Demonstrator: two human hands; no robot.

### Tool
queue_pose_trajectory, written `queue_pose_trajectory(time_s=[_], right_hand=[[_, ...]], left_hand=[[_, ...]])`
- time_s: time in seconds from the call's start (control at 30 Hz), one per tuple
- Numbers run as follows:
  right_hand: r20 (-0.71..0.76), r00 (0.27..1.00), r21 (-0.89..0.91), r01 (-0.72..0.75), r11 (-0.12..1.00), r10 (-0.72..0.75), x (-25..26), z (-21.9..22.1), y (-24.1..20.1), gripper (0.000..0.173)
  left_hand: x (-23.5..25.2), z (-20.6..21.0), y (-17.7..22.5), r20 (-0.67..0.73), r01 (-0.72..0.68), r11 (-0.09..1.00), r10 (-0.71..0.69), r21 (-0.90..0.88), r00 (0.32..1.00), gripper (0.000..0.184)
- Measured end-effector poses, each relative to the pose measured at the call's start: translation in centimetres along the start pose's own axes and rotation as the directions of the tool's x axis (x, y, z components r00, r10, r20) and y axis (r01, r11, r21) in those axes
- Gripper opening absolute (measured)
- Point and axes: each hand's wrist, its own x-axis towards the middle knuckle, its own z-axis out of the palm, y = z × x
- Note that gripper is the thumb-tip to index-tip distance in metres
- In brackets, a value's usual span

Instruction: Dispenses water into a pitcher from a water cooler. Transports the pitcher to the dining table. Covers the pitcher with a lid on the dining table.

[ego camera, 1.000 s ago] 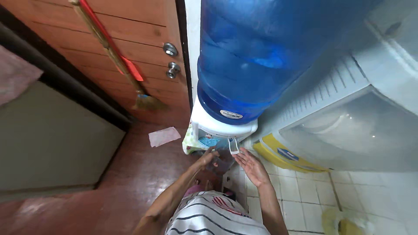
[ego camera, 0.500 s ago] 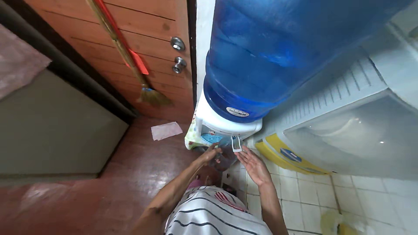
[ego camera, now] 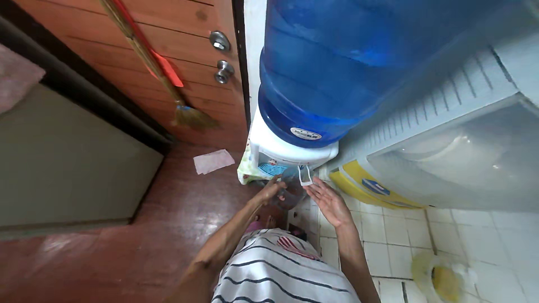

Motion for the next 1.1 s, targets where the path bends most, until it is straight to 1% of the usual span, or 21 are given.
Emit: queue_pose_trajectory(time_s=[0.2,0.3,0.57,0.73,1.0,1.1], right_hand=[[0.008,1.0,0.011,-0.001,1.0,0.001,0.1,-0.1,0.1,0.038],[0.007,1.0,0.006,-0.001,1.0,0.001,0.1,-0.1,0.0,0.038],[0.026,1.0,0.019,0.001,1.0,-0.001,0.5,-0.5,0.5,0.039],[0.02,1.0,0.06,-0.002,0.998,0.001,0.4,-0.7,0.8,0.038],[-0.077,0.997,0.105,0.023,0.994,-0.015,0.6,-1.0,2.0,0.04],[-0.084,0.996,0.14,0.035,0.99,-0.023,0.5,-1.6,2.2,0.04]], left_hand=[[0.0,0.1,0.0,0.012,-0.012,1.0,0.012,-0.028,1.0,0.06],[0.0,0.3,-0.1,0.009,-0.008,0.999,0.009,-0.035,1.0,0.062],[-0.2,0.3,0.3,-0.013,-0.011,1.0,0.011,0.005,1.0,0.06],[-0.6,0.6,0.6,-0.023,-0.024,0.999,0.025,0.042,0.999,0.058],[-0.6,0.7,0.7,-0.021,-0.017,1.0,0.017,0.021,1.0,0.06],[-0.7,0.8,0.7,-0.023,-0.028,0.999,0.028,0.021,0.999,0.06]])
